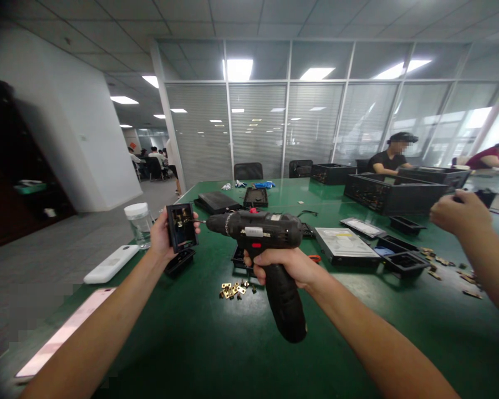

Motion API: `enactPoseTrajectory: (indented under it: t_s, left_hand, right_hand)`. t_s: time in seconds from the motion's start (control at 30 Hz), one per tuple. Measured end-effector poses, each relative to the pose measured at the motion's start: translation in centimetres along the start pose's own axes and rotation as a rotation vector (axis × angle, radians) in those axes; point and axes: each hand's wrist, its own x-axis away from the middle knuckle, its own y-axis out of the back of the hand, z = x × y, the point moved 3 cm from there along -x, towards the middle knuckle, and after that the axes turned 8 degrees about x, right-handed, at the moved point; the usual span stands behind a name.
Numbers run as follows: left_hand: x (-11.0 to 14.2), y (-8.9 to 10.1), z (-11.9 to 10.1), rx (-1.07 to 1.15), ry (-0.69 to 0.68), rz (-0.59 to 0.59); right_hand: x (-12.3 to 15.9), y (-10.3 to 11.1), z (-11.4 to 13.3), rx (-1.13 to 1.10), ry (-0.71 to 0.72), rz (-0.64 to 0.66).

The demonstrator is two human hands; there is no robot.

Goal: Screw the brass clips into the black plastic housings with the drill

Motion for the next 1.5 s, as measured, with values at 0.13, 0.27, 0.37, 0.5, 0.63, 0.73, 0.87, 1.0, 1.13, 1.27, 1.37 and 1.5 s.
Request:
enactPoseTrajectory:
  t_s: [0.13, 0.27, 0.37, 0.5, 0.63, 0.73, 0.87, 1.0, 1.13, 1.27, 1.37, 1.5]
  left_hand:
    - [-0.08, 0.08, 0.08, -0.001, -0.006, -0.001]
    - [-0.2, 0.34, 0.17, 0.004, 0.001, 0.009]
    - [-0.19, 0.38, 0.16, 0.007, 0.003, 0.018]
    - [-0.12, 0.25, 0.15, 0.019, 0.006, 0.007]
    - [-0.13, 0.16, 0.21, 0.023, 0.007, 0.003]
    - [-0.17, 0.17, 0.25, 0.025, 0.0, 0.006]
    - [-0.17, 0.18, 0.34, 0.022, 0.0, 0.006]
    - [-0.13, 0.09, 0.36, 0.018, 0.004, -0.01]
    - [-0.05, -0.17, 0.3, 0.029, 0.007, -0.017]
    - [-0.04, -0.17, 0.35, 0.027, 0.011, -0.033]
    - [-0.1, -0.12, 0.38, 0.03, 0.01, -0.027]
    - [-0.12, -0.22, 0.35, 0.042, 0.009, -0.005]
  right_hand:
    - [-0.07, 0.03, -0.01, 0.01, 0.0, -0.006]
    - [-0.11, 0.2, -0.12, 0.036, 0.004, -0.001]
    - [-0.11, 0.25, -0.17, 0.031, 0.006, 0.002]
    - [-0.13, 0.16, -0.14, 0.01, 0.016, 0.012]
    - [-0.17, 0.11, -0.06, -0.001, 0.024, 0.016]
    - [-0.17, 0.18, -0.11, 0.007, 0.02, 0.019]
    - [-0.12, 0.4, -0.27, 0.01, 0.011, 0.008]
    - [-0.08, 0.42, -0.32, -0.001, -0.006, 0.016]
    - [-0.11, 0.39, -0.26, -0.013, -0.005, 0.011]
    - [-0.18, 0.47, -0.36, -0.019, 0.001, 0.001]
    - [-0.16, 0.52, -0.43, -0.019, 0.004, 0.002]
    - [-0.1, 0.48, -0.4, -0.009, 0.004, 0.01]
